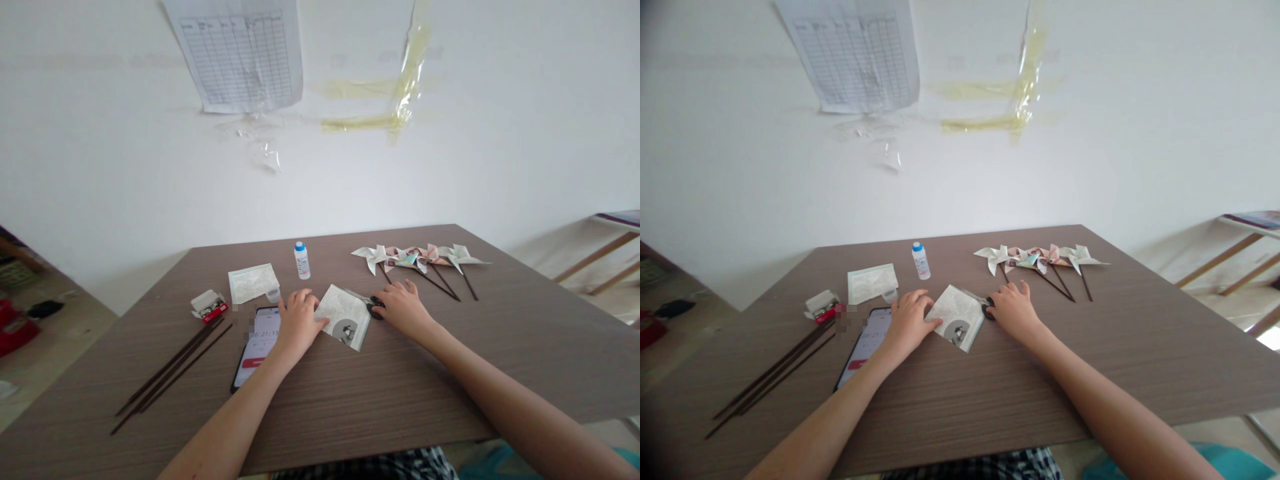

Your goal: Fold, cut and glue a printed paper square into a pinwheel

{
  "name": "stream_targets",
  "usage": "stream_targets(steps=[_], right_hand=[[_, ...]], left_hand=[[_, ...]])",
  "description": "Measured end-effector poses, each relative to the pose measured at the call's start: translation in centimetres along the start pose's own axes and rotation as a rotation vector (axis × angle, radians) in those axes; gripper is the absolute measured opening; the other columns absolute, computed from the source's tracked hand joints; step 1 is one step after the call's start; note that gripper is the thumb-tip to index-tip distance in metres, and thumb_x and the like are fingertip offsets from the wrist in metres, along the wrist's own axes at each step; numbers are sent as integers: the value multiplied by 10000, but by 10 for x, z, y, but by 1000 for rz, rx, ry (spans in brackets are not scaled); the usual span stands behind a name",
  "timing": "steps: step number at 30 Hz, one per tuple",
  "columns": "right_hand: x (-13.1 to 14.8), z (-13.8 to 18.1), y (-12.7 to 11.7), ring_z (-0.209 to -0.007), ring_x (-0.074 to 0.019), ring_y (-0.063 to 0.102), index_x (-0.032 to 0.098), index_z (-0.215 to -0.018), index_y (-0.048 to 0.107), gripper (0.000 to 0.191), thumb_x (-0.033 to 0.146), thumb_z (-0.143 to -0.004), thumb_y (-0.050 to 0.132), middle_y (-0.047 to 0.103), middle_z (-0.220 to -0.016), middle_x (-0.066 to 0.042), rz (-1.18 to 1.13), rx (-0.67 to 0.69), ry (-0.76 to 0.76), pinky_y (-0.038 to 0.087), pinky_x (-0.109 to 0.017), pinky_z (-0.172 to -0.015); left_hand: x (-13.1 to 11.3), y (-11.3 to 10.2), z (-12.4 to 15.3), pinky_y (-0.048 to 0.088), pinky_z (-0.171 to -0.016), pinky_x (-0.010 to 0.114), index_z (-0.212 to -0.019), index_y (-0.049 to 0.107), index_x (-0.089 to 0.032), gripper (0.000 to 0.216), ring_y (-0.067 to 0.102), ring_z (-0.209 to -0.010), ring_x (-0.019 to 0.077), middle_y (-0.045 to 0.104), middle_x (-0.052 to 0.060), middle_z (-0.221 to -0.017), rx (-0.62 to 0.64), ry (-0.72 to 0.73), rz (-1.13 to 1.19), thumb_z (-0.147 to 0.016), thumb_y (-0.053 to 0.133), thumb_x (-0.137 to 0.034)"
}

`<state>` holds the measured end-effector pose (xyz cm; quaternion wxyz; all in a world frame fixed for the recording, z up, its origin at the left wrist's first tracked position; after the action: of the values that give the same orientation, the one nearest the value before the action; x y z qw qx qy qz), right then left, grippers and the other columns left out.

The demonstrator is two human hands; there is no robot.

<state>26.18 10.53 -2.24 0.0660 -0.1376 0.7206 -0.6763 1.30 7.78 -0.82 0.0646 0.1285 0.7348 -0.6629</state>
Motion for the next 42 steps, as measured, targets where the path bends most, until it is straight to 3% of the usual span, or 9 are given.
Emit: stream_targets(steps=[7, 15, 18, 22, 28, 31, 36, 42], right_hand=[[-3, -3, 0, -1433, -430, 672, 249, -1342, 875, 317, 301, -1075, 713, 816, -1390, -203, -25, 68, 13, 379, -666, -1292], [-9, -4, -5, -1267, -389, 746, 267, -1070, 927, 240, 297, -1041, 691, 889, -1089, -113, -95, 102, 31, 419, -613, -1225], [-12, -4, -7, -1304, -402, 730, 255, -1131, 928, 309, 305, -1080, 627, 891, -1167, -144, -97, 74, 38, 453, -585, -1178], [-18, -6, -4, -1367, -408, 726, 276, -1394, 873, 418, 279, -1101, 575, 875, -1328, -162, -146, 5, 73, 506, -531, -1114], [-21, -11, 2, -1209, -340, 822, 253, -1530, 791, 536, 215, -1021, 628, 884, -1284, -137, -391, -119, 45, 591, -436, -1054], [-22, -12, 2, -1191, -319, 819, 235, -1531, 781, 576, 177, -970, 666, 877, -1264, -123, -482, -170, 50, 601, -424, -1062], [-31, -13, 1, -1085, -330, 851, 225, -1366, 856, 432, 273, -941, 803, 905, -1094, -91, -610, -193, 150, 622, -423, -1025], [-34, -13, 3, -1202, -320, 871, 215, -1389, 809, 399, 209, -1002, 714, 918, -1219, -120, -772, -195, 162, 618, -442, -1125]], left_hand=[[5, 4, -4, 390, -1354, 740, -985, 833, -217, 65, 614, -1564, 398, 731, 156, -1603, -19, -46, 103, -962, 856, -161], [7, -3, -5, 373, -1358, 762, -954, 853, -222, 108, 605, -1579, 403, 736, 141, -1617, -68, -59, 116, -1019, 803, -150], [10, -8, -5, 414, -1346, 716, -956, 854, -218, 134, 622, -1562, 393, 745, 137, -1602, -113, -65, 120, -1037, 775, -148], [14, -14, -5, 463, -1324, 640, -950, 848, -223, 181, 659, -1515, 374, 761, 128, -1567, -169, -60, 117, -1052, 728, -133], [15, -20, -5, 481, -1311, 591, -985, 842, -248, 167, 681, -1478, 354, 767, 116, -1530, -224, -39, 139, -1053, 732, -142], [13, -20, -5, 468, -1320, 604, -981, 849, -252, 175, 665, -1500, 360, 758, 116, -1542, -215, -26, 147, -1054, 733, -142], [11, -18, -6, 467, -1309, 608, -973, 858, -253, 188, 655, -1499, 365, 756, 112, -1545, -192, -16, 149, -1047, 731, -135], [12, -16, -6, 468, -1308, 612, -959, 860, -261, 199, 656, -1500, 368, 761, 100, -1540, -193, -16, 146, -1039, 739, -125]])
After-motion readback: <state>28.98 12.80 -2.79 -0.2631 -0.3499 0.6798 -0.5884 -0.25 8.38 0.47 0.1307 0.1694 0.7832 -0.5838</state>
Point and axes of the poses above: each hand's wrist, its own z-axis away from the middle knuckle, its own y-axis out of the palm, x = y × z, the point moved 5 cm from there along -z, towards the middle knuckle
